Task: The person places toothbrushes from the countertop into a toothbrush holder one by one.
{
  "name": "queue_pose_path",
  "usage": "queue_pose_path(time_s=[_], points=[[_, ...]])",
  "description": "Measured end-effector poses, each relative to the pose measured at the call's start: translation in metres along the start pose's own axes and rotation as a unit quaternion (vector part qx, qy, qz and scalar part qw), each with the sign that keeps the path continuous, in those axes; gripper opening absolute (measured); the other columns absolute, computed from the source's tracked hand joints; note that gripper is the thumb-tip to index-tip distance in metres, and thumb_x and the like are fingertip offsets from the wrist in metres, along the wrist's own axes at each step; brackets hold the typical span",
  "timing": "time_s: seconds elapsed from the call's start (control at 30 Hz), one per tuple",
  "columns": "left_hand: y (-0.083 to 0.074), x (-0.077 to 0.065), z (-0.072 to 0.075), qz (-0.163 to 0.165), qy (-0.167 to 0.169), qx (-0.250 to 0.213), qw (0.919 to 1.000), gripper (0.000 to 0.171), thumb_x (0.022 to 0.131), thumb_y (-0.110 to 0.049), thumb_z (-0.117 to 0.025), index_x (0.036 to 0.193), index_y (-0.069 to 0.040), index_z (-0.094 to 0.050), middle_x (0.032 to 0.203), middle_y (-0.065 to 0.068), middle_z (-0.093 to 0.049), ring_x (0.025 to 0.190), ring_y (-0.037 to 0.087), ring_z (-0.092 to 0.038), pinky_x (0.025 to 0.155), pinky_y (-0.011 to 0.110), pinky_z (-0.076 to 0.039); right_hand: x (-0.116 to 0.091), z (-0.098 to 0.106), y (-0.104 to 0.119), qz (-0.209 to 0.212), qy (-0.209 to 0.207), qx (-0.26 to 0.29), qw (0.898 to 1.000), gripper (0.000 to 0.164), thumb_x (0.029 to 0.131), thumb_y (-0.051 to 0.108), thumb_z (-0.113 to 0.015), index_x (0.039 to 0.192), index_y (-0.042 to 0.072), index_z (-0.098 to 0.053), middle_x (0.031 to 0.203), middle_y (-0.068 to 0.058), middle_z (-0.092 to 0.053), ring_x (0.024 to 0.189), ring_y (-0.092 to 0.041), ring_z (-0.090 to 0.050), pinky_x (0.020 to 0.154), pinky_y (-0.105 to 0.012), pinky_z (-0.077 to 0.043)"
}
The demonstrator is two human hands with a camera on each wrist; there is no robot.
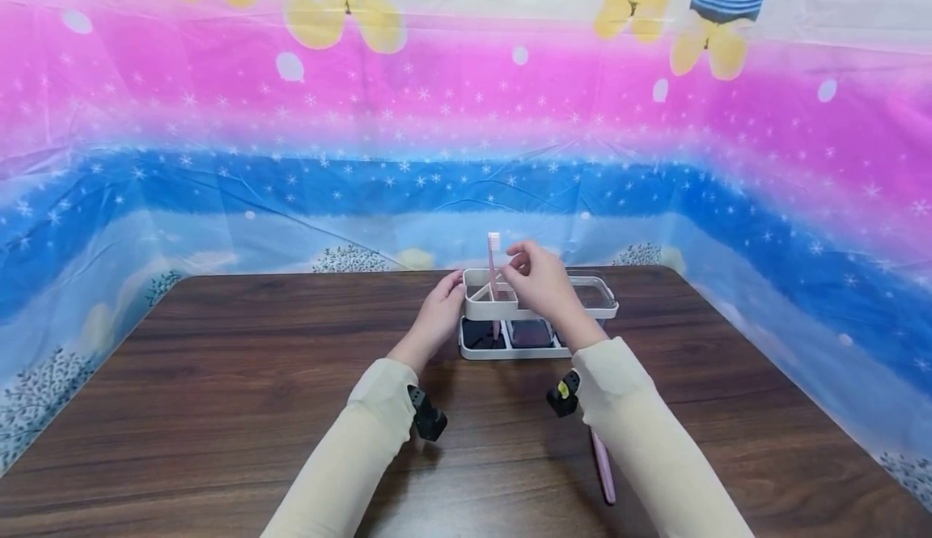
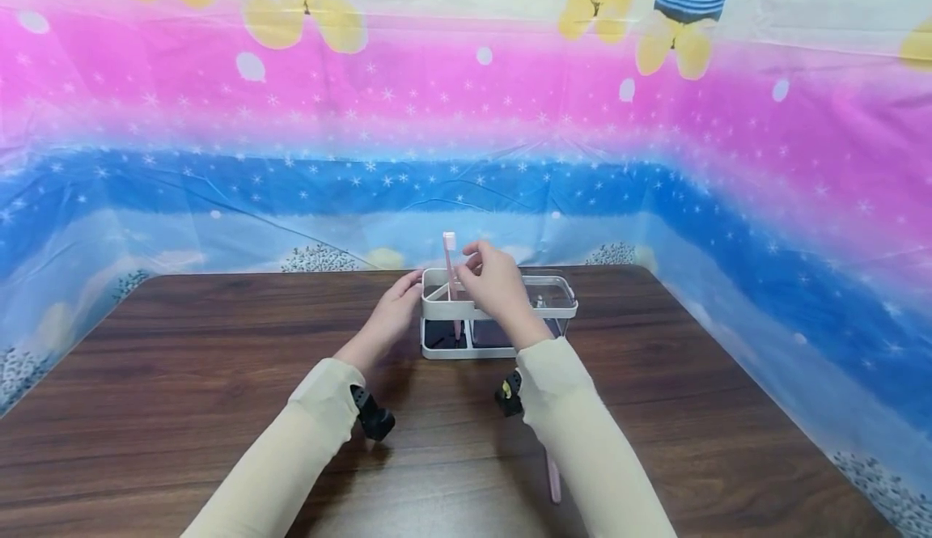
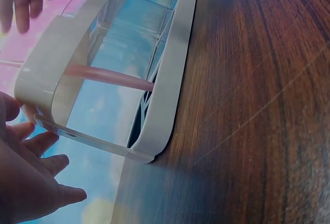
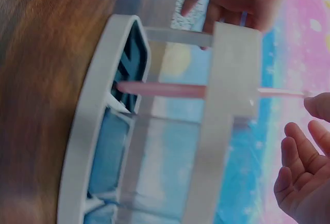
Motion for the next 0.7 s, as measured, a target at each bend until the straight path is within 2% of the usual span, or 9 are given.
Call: queue_pose_path(time_s=[0.17,0.33,0.57,0.7], points=[[-0.001,0.0,-0.003,0.002,0.002,0.0,1.0,0.042,0.096,-0.019,-0.036,0.135,-0.004,-0.038,0.134,0.014,-0.044,0.126,0.026,-0.037,0.107,0.039,-0.028,-0.012,0.027,-0.004,0.01,-0.006,0.002,1.0,0.03,0.087,0.027,-0.056,0.111,0.008,-0.054,0.097,-0.009,-0.063,0.086,-0.022,-0.058,0.073,-0.036,-0.049],[-0.001,0.0,-0.004,0.002,0.005,0.003,1.0,0.042,0.096,-0.018,-0.036,0.135,-0.004,-0.038,0.134,0.015,-0.044,0.126,0.027,-0.037,0.106,0.04,-0.029,-0.032,0.053,-0.019,0.015,-0.005,-0.007,1.0,0.032,0.087,0.031,-0.056,0.111,0.01,-0.054,0.099,-0.008,-0.062,0.088,-0.021,-0.058,0.074,-0.036,-0.049],[0.0,0.002,-0.004,0.005,0.006,0.011,0.9999,0.042,0.096,-0.02,-0.035,0.136,-0.006,-0.038,0.136,0.014,-0.042,0.127,0.026,-0.036,0.107,0.04,-0.027,-0.066,0.091,-0.057,0.0,-0.016,-0.025,1.0,0.036,0.087,0.034,-0.056,0.11,0.006,-0.056,0.097,-0.01,-0.062,0.084,-0.02,-0.057,0.067,-0.03,-0.047],[0.001,0.001,0.0,0.008,-0.001,0.02,0.9998,0.042,0.096,-0.022,-0.035,0.136,-0.008,-0.038,0.137,0.012,-0.041,0.128,0.025,-0.034,0.107,0.04,-0.027,-0.089,0.101,-0.084,-0.026,-0.011,-0.045,0.999,0.037,0.087,0.035,-0.056,0.109,0.005,-0.057,0.095,-0.01,-0.063,0.082,-0.018,-0.055,0.067,-0.029,-0.046]])
Point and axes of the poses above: each hand's wrist, its own x-axis towards the middle knuckle, its own z-axis out of the back of the hand, y = z × x, the point moved 10 cm from there along x, towards the middle knuckle
